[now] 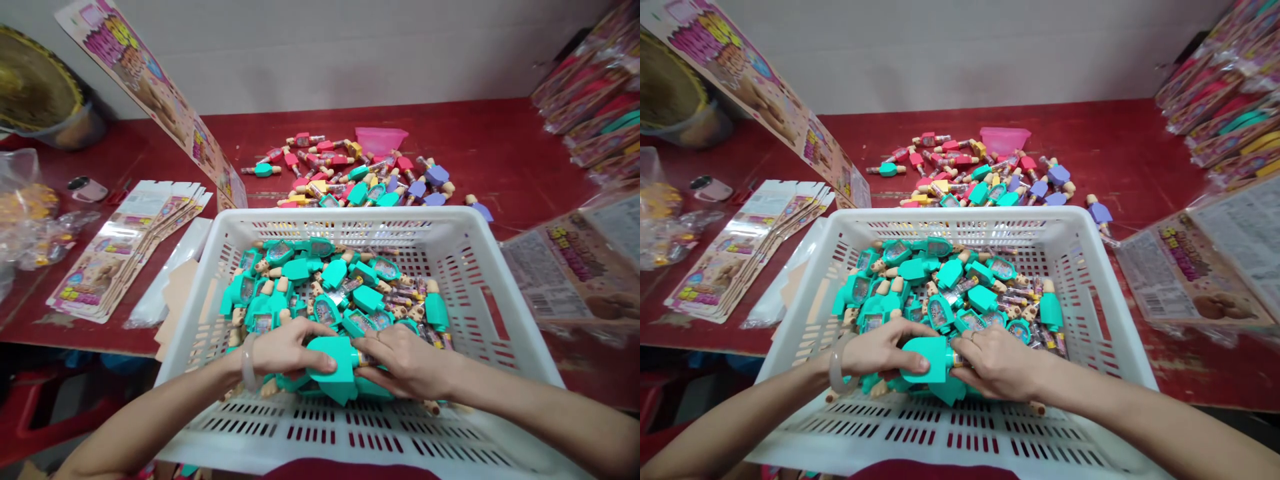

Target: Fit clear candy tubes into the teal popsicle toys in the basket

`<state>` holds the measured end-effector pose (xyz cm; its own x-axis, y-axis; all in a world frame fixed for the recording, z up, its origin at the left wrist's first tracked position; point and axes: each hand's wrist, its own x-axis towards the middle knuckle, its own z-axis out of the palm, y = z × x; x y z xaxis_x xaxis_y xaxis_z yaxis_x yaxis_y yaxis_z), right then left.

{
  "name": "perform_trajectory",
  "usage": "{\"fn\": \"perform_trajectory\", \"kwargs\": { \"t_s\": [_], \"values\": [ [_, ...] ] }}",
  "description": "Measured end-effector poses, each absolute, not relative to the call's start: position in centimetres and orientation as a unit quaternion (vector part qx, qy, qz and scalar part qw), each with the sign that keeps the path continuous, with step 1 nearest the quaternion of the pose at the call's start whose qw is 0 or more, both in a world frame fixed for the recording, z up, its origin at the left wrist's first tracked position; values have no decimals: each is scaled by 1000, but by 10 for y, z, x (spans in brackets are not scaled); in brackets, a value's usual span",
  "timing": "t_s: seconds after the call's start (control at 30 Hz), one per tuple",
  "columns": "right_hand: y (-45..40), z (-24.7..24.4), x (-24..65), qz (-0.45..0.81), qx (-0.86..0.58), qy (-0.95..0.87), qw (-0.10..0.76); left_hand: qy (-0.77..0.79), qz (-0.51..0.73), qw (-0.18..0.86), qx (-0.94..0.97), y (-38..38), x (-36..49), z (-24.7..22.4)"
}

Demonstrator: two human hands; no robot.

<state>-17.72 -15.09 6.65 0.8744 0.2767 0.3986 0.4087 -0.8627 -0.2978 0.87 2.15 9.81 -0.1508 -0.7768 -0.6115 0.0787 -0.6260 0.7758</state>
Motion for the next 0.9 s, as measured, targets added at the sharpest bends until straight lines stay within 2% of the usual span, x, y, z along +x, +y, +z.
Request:
{"fn": "perform_trajectory", "kwargs": {
  "t_s": [0.33,0.47,0.57,0.63,0.8,0.9],
  "values": [
    [-152,62,-178,-146,-947,-166,234,-360,-647,309,597,23,6,94],
    [-157,60,-176,-55,-957,-138,248,-428,-548,317,645,22,4,87],
    [-163,62,-168,37,-963,-102,247,-387,-559,310,665,19,2,80],
    [-167,61,-162,54,-972,-86,210,-316,-614,307,655,17,2,74],
    [-165,50,-158,8,-996,-74,56,-177,-738,356,545,14,2,65],
    [-154,48,-163,51,-996,-59,49,-197,-754,324,537,17,-2,63]
  ]
}}
